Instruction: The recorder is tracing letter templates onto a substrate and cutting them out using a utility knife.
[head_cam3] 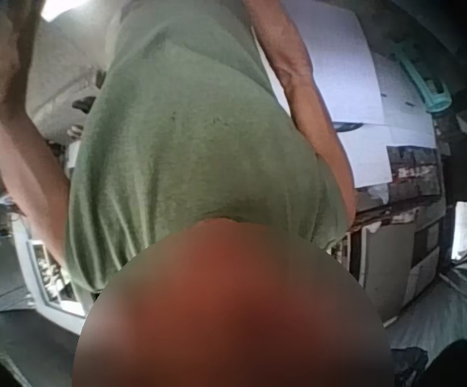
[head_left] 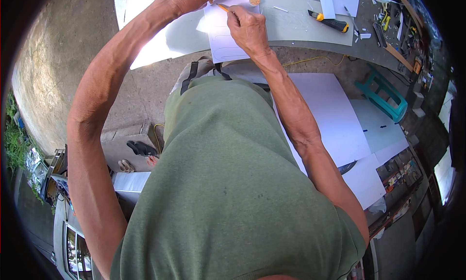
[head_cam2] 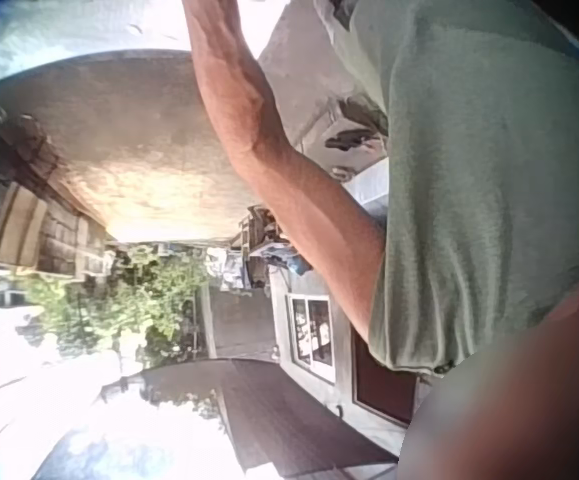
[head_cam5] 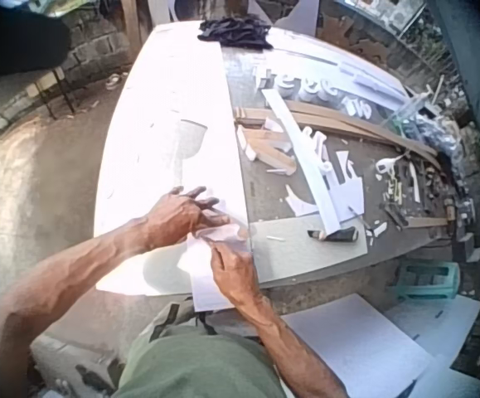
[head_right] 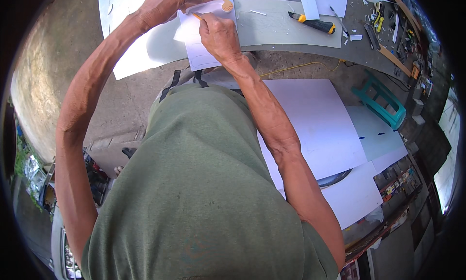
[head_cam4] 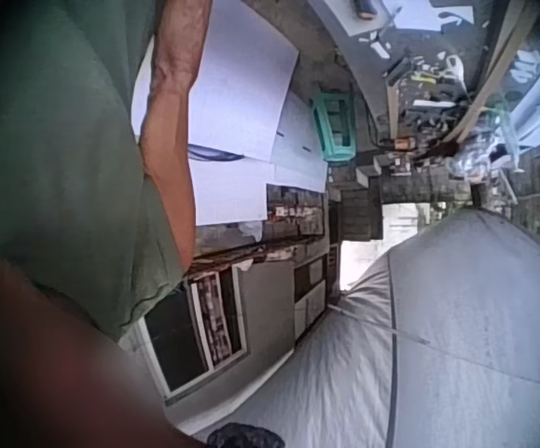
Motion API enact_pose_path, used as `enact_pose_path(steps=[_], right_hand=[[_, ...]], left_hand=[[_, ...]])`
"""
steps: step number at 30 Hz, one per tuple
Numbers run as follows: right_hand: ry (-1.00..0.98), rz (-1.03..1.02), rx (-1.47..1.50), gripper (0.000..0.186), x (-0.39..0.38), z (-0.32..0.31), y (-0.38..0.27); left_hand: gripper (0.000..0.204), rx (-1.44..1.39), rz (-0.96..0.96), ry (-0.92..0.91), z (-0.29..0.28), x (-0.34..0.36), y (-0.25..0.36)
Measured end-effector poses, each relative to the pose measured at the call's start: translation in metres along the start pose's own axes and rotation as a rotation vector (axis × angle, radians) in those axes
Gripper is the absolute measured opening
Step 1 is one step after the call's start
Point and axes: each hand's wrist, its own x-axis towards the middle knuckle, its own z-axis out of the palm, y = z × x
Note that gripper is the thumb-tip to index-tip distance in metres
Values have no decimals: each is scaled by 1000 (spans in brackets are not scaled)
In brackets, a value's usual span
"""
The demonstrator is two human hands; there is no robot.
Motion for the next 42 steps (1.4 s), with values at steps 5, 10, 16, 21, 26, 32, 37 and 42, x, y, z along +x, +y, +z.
enact_pose_path(steps=[5, 10, 16, 21, 26, 32, 37, 42], right_hand=[[-2, 67, 73, 9, -4, -12, -4], [-51, 204, 96, 9, -4, -9, -1], [-67, 99, -16, 9, 5, 0, -7], [-95, 102, -97, 8, 7, 5, -3], [14, 130, -201, 10, 5, 2, -4], [66, 158, -360, 11, 4, -2, -1], [83, 136, -391, 11, 5, -1, -2], [121, 108, -337, 7, 1, -9, -6]], left_hand=[[56, 37, 1, 1, -3, 0, 1], [56, -5, 9, -3, -2, 2, -3], [57, -22, 37, 6, 0, 0, -6], [59, -43, 37, -4, -2, -1, -6], [62, -9, 34, -13, -5, 0, -3], [62, -10, 57, 48, 3, 0, -8], [57, -15, 73, 42, 4, 1, -10], [54, -7, 56, 28, 4, 3, -7]])
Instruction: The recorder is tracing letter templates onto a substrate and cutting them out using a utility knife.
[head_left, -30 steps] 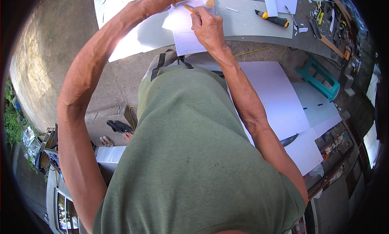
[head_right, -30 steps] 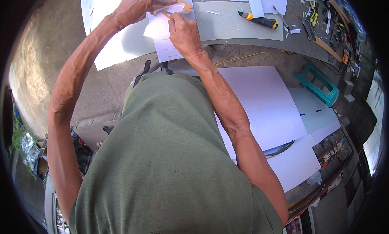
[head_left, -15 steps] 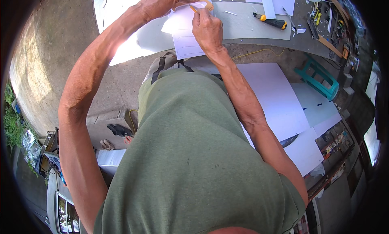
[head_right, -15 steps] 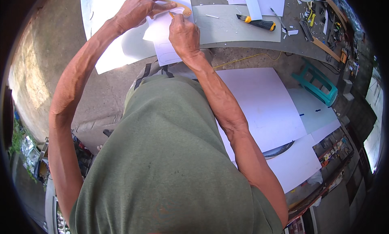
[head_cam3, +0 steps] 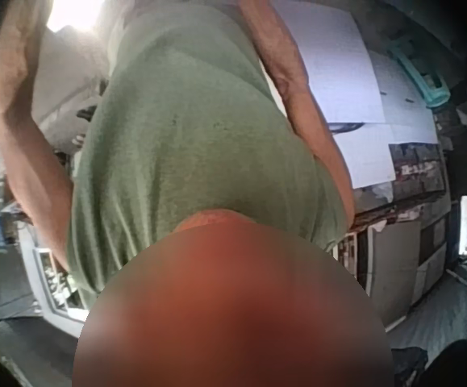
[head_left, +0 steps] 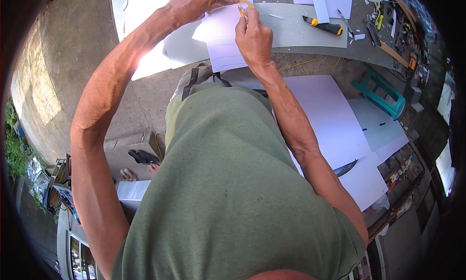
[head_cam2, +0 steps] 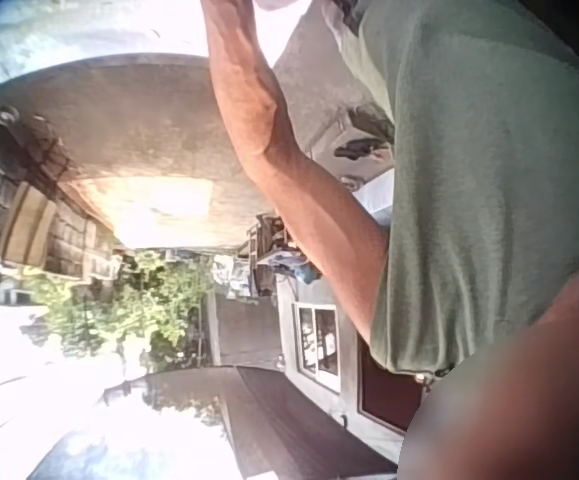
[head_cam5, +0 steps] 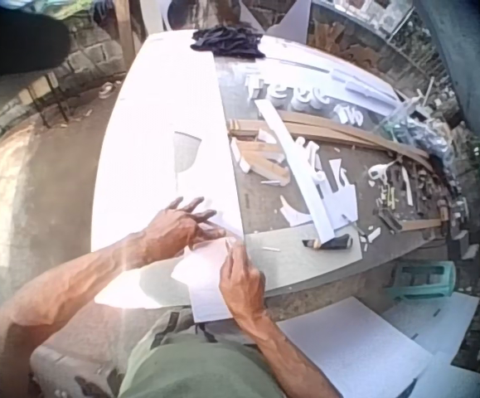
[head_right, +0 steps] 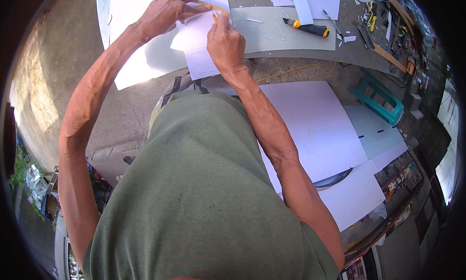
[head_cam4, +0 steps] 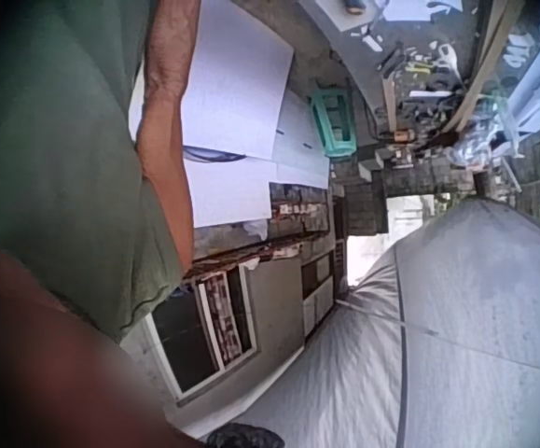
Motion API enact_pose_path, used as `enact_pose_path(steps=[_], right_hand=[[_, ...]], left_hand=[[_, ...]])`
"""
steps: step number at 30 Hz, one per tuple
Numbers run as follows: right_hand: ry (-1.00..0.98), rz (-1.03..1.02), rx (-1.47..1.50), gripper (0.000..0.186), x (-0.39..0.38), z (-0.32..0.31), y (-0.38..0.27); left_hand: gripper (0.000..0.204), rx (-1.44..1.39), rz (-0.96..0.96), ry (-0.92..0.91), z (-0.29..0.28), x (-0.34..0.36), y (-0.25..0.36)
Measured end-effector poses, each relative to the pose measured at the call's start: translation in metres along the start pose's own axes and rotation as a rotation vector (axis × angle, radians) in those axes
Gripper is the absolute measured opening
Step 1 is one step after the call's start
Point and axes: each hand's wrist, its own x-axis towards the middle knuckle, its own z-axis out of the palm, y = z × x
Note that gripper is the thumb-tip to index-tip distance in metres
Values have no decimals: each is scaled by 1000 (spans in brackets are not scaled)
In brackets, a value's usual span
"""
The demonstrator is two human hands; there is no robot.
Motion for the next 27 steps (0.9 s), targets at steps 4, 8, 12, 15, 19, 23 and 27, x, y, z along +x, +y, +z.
enact_pose_path(steps=[4, 8, 12, 15, 19, 23, 27], right_hand=[[38, -17, 194, 5, -6, -33, -2], [-279, 362, 407, 21, 2, -79, -2], [-454, 432, 614, 22, 26, -106, 13], [-462, 250, 432, 16, 45, -108, 12], [-439, -370, 29, 17, 51, -89, 9], [-454, -706, -189, 27, 46, -57, 14], [-494, -853, -289, 29, 39, -42, 18]], left_hand=[[52, -2, 13, 12, -1, -2, -2], [49, 2, -19, 45, 16, -1, -8], [47, -30, -31, 16, 13, 5, -6], [39, -10, 39, 229, 13, 0, -4], [60, 23, -149, 146, 21, 1, 11], [61, -27, -141, 148, 21, 0, 9], [62, -79, -184, 77, 21, 5, 9]])
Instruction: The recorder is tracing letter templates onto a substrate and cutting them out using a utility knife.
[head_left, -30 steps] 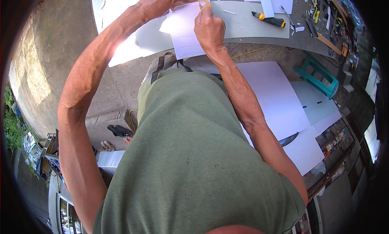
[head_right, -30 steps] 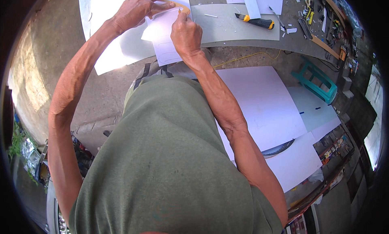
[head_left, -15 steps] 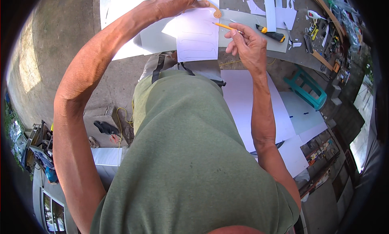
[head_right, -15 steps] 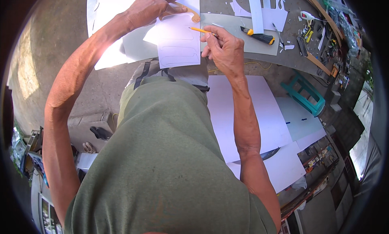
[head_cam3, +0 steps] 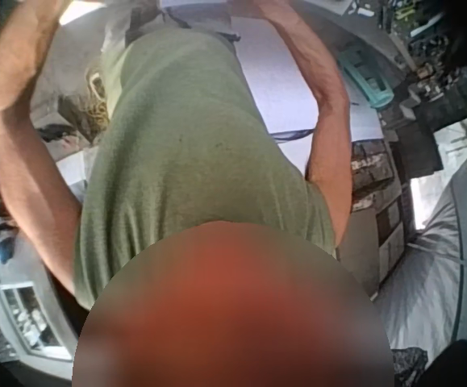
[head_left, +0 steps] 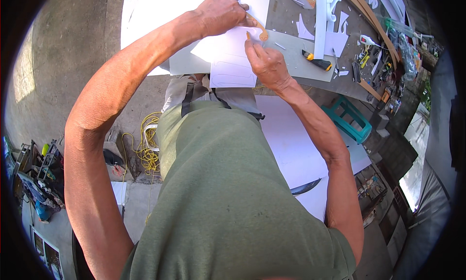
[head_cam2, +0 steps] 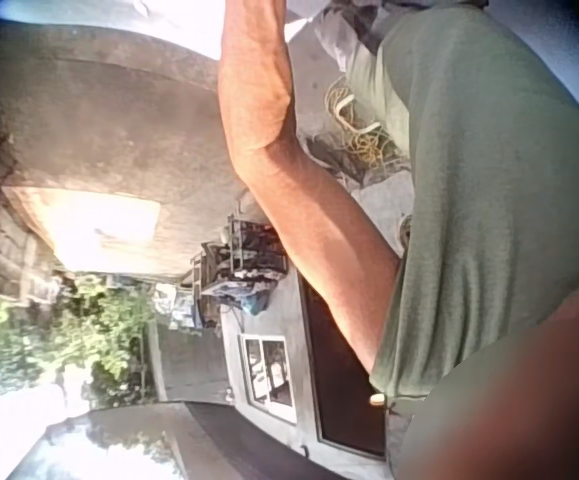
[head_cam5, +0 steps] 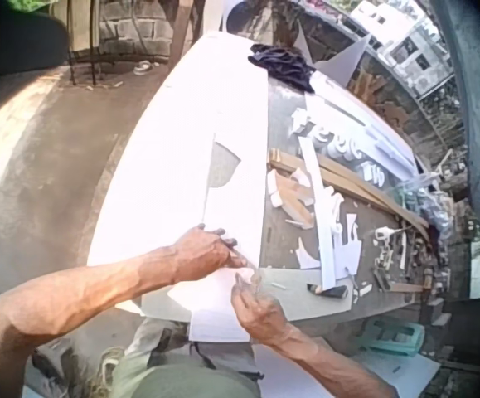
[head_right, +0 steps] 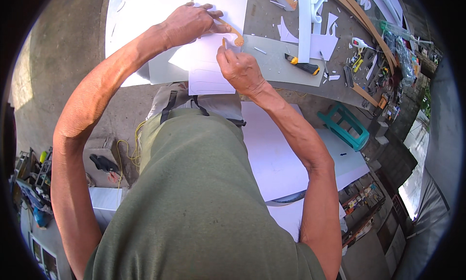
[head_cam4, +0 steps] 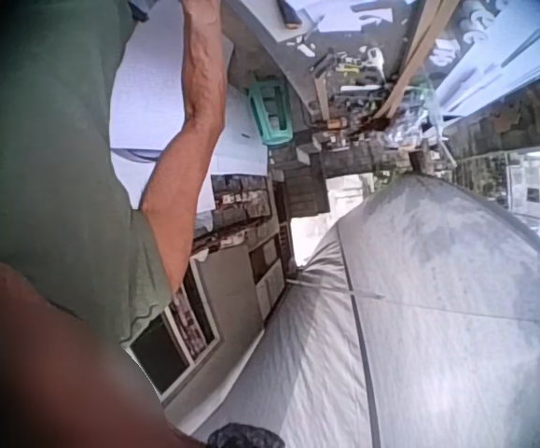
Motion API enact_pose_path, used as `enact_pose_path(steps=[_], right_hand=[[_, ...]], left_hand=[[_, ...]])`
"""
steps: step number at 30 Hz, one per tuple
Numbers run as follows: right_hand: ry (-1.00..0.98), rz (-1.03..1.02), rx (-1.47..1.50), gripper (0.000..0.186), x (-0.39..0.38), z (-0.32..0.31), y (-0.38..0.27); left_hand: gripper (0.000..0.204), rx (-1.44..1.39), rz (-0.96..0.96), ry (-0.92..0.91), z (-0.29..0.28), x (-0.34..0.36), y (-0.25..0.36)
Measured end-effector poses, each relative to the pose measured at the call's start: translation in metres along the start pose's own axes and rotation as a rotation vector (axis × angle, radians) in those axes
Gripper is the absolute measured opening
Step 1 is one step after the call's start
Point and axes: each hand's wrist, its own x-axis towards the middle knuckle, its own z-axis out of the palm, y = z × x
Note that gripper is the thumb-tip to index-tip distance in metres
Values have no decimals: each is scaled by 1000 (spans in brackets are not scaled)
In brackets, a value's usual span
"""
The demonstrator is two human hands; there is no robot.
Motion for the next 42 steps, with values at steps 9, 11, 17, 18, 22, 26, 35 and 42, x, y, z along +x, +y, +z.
enact_pose_path(steps=[9, 11, 17, 18, 22, 26, 35, 42], right_hand=[[44, -37, -23, 24, 11, -1, 6], [38, -32, -25, 22, 11, 0, 6], [13, -26, -92, 14, 13, 2, 1], [7, -23, -100, 12, 13, 2, 1], [-22, 16, -101, 10, 12, 4, -4], [-85, 82, -86, 11, 17, 4, -11], [-59, 184, -62, 15, 33, 7, -21], [-38, 154, -72, 16, 30, 12, -16]], left_hand=[[70, 61, 40, -28, -4, 0, -2], [70, 65, 47, -23, -3, 1, -3], [71, 109, 74, 35, 3, -3, -5], [72, 116, 72, 34, 2, -3, -5], [73, 139, 76, 13, -2, -4, -4], [72, 103, 41, -36, -4, 0, -4], [56, 84, 113, 76, 3, -4, -9], [60, 95, 122, 74, -3, -5, -9]])
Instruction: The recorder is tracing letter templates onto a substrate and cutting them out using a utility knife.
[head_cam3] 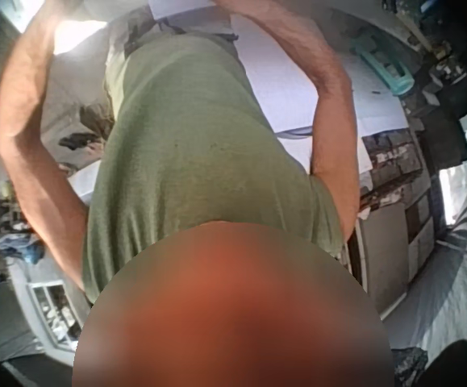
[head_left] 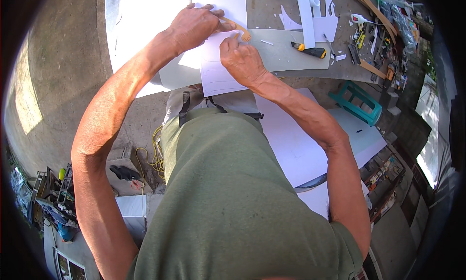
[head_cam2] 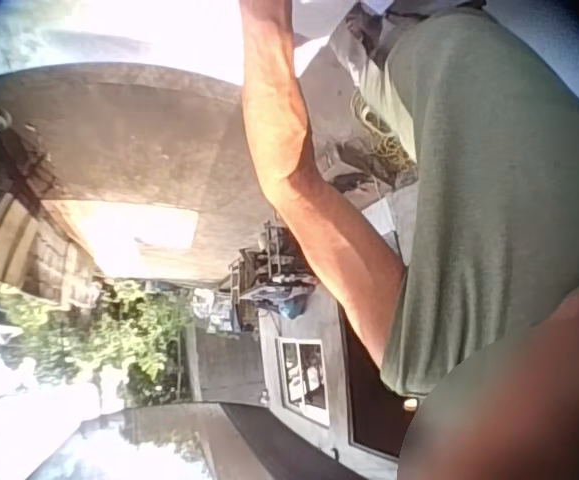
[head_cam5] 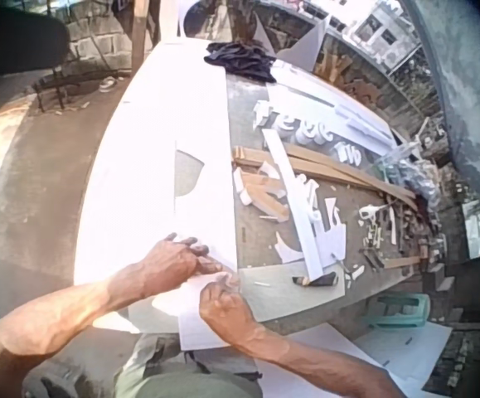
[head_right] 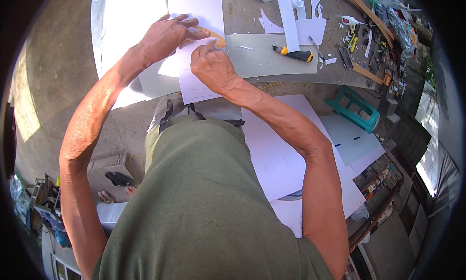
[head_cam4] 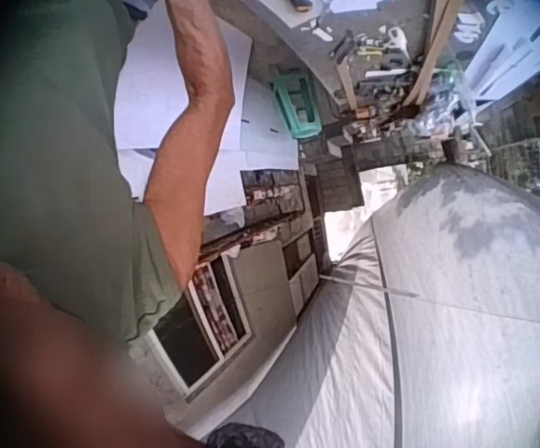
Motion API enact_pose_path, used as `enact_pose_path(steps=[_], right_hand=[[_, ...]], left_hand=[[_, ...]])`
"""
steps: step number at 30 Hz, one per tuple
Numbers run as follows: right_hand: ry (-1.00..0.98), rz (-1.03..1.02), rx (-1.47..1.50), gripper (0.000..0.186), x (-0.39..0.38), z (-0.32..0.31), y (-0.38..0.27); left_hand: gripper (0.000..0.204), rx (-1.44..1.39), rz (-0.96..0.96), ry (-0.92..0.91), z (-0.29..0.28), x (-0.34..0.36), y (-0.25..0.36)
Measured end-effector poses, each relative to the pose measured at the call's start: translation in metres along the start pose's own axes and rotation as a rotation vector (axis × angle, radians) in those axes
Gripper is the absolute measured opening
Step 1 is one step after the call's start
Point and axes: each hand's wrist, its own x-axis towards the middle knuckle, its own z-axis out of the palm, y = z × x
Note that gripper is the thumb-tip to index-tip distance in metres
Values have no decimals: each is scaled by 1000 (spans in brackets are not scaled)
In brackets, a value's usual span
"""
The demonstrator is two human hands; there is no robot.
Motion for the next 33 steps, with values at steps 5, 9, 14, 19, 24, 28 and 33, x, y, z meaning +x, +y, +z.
enact_pose_path(steps=[5, 9, 14, 19, 24, 28, 33], right_hand=[[-11, 41, -51, 13, 7, -2, 1], [5, 17, -12, 9, 9, 0, 1], [38, -20, 40, 9, 4, -4, 2], [-52, 32, 11, 13, 2, -10, 2], [-89, 47, -9, 19, 6, -6, -2], [-77, 74, -17, 18, 11, -11, -5], [-44, 111, 97, 15, 9, -8, -8]], left_hand=[[53, -36, -26, -26, 2, 2, 1], [42, -32, -45, -28, 7, 2, 1], [42, -13, -38, -2, 11, 1, 0], [44, -25, -23, -4, 5, 1, 0], [43, -26, -24, 11, 8, 1, -1], [42, -30, -14, 23, 8, 1, -1], [40, -55, -28, -11, 1, 2, 2]])
